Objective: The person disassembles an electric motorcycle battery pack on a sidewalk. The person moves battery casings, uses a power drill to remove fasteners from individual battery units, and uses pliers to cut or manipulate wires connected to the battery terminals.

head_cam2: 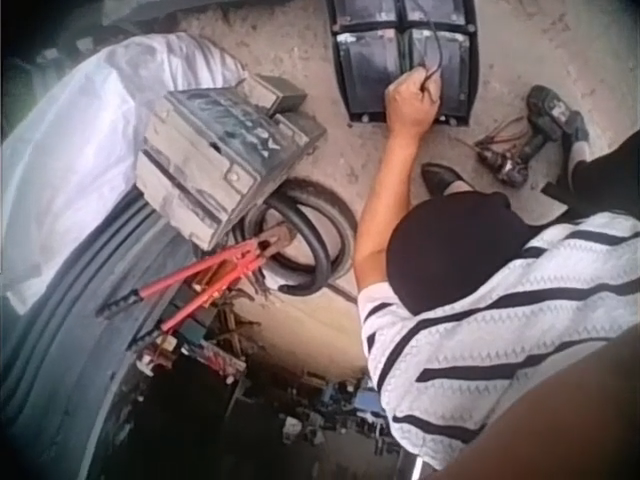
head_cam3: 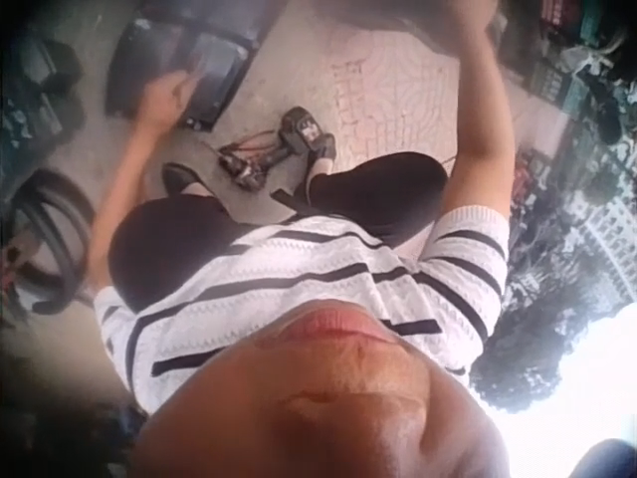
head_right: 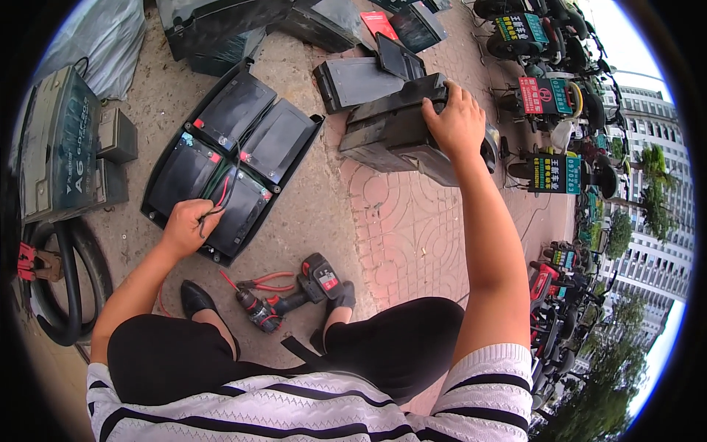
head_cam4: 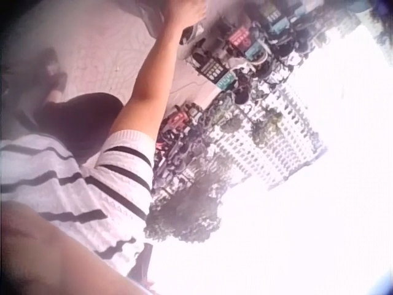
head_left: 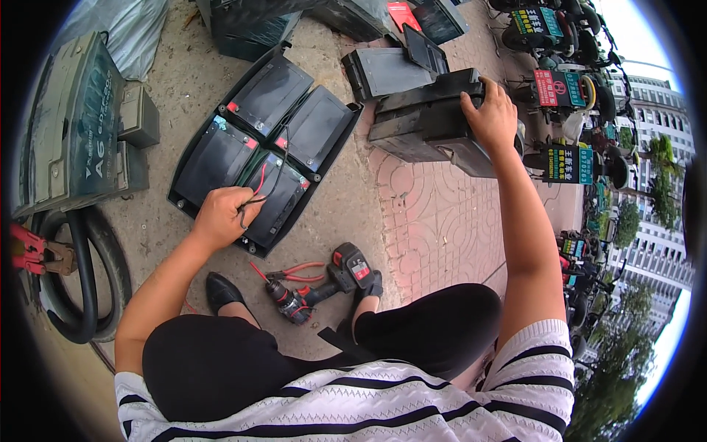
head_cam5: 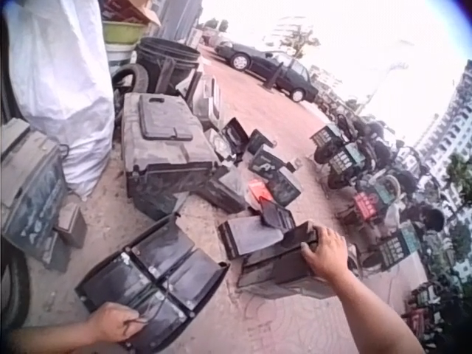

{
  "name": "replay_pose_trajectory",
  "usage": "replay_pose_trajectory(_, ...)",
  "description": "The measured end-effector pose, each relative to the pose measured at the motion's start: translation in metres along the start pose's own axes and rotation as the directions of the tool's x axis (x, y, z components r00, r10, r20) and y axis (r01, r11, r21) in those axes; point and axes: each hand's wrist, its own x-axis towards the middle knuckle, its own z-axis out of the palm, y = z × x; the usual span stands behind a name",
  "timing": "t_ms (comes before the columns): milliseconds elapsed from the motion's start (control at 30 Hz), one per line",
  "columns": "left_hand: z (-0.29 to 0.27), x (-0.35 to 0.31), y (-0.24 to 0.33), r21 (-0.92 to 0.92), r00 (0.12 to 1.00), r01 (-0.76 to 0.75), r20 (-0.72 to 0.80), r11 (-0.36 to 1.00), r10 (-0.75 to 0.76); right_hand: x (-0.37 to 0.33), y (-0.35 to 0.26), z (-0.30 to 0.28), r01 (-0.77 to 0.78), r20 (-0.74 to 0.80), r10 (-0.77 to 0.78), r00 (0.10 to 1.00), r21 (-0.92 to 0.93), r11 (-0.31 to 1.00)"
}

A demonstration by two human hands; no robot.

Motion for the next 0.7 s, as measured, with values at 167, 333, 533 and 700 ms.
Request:
replay_pose_trajectory(167, -0.001, 0.002, 0.002, 0.001, 1.0, -0.007, -0.002, 1.0, 0.007, 0.025, 0.018, 0.004, 0.045, 0.012, -0.046, 0.999, 0.063, 0.997)
replay_pose_trajectory(333, 0.006, 0.004, 0.001, -0.006, 0.997, -0.067, -0.047, 0.998, 0.066, 0.014, 0.022, 0.006, 0.062, 0.016, -0.063, 0.998, 0.101, 0.993)
replay_pose_trajectory(533, 0.001, 0.004, 0.003, 0.017, 0.998, -0.044, -0.034, 0.999, 0.044, -0.043, -0.004, -0.022, 0.122, -0.074, -0.115, 0.991, 0.101, 0.987)
replay_pose_trajectory(700, 0.003, 0.003, 0.002, 0.022, 0.997, -0.07, -0.017, 0.997, 0.071, -0.068, -0.019, -0.041, 0.215, -0.123, -0.204, 0.971, 0.079, 0.973)
